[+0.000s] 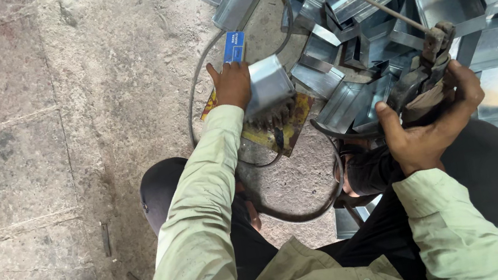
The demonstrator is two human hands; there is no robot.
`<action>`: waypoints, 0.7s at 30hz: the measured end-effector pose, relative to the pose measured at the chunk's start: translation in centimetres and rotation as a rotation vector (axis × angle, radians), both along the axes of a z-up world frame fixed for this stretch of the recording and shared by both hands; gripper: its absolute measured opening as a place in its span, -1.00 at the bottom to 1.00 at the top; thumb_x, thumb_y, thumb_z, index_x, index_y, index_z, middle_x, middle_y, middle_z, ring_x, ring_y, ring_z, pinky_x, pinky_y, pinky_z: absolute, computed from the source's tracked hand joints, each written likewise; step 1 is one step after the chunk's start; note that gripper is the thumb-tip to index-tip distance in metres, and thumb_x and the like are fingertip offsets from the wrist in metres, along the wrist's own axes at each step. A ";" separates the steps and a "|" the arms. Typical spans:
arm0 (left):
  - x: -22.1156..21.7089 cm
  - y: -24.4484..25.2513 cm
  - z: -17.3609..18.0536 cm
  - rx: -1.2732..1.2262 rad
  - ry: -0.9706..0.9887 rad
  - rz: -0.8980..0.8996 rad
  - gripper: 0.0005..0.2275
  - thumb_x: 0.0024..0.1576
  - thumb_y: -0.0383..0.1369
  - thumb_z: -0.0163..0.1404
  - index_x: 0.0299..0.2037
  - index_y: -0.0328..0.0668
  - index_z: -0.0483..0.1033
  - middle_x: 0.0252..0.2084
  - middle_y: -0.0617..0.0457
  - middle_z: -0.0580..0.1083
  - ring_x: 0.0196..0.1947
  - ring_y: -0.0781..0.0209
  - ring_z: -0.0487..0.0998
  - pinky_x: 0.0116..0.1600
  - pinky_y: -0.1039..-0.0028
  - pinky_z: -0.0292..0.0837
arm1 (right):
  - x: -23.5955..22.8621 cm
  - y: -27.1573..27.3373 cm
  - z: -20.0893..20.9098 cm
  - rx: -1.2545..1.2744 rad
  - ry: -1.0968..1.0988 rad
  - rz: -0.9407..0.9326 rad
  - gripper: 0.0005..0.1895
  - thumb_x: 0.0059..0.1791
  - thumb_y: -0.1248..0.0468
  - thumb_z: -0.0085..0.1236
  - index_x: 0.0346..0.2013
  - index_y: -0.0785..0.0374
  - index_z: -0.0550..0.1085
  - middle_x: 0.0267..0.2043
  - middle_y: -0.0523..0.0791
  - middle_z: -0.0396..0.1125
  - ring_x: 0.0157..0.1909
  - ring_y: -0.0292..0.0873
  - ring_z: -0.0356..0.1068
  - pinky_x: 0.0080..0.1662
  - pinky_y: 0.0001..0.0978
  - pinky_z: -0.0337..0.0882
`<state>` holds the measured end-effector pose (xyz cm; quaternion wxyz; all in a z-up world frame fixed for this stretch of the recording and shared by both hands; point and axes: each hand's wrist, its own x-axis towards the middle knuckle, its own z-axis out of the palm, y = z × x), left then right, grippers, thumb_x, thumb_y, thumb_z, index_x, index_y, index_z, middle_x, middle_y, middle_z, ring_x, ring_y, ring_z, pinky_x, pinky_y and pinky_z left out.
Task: The person sits cross-legged on the floor and uses a welding torch to join metal boxes. They hold the metal pieces in place with one hand while applying the welding torch with the other, creating bright sparks. The person repeatedly picks up metal boxes from a pile, welds them, and places them back down.
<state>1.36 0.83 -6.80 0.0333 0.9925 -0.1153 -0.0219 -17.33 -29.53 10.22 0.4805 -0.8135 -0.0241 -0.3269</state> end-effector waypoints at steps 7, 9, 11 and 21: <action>0.3 -0.4 2.8 0.037 -0.272 -0.175 -0.87 0.12 -0.49 0.00 -0.22 -0.17 0.61 -0.11 -0.07 0.56 -0.03 -0.02 0.55 0.15 -0.12 0.26 | 0.0 0.0 -0.1 -0.022 0.003 0.023 -0.08 -0.03 0.40 0.51 0.46 0.23 0.09 0.34 -0.05 0.07 0.30 -0.13 0.21 0.37 -0.30 0.24; 0.5 -0.2 3.5 0.066 -0.419 -0.223 -0.87 0.10 -0.46 0.01 -0.21 -0.21 0.60 -0.17 -0.04 0.52 -0.07 -0.01 0.54 0.09 -0.02 0.31 | 0.2 0.1 0.3 -0.063 -0.006 0.021 -0.08 -0.07 0.38 0.52 0.43 0.25 0.12 0.31 -0.03 0.10 0.30 -0.11 0.24 0.34 -0.29 0.25; 0.3 0.0 3.7 0.100 -0.504 -0.229 -0.85 0.07 -0.44 0.01 -0.20 -0.25 0.59 -0.21 -0.02 0.49 -0.11 0.01 0.52 0.02 0.07 0.36 | 0.3 0.3 0.9 -0.129 -0.022 0.014 -0.09 -0.13 0.36 0.52 0.39 0.28 0.16 0.26 0.00 0.15 0.28 -0.07 0.26 0.30 -0.28 0.28; -3.0 -1.6 4.3 0.170 -0.424 -0.101 -0.76 0.06 -0.42 0.02 -0.07 -0.29 0.51 -0.16 -0.01 0.48 -0.10 0.08 0.52 -0.14 0.27 0.46 | -0.3 0.2 2.6 -0.312 -0.037 0.071 -0.19 -0.22 0.29 0.50 0.27 0.30 0.34 0.11 0.10 0.31 0.12 0.08 0.38 0.16 -0.18 0.42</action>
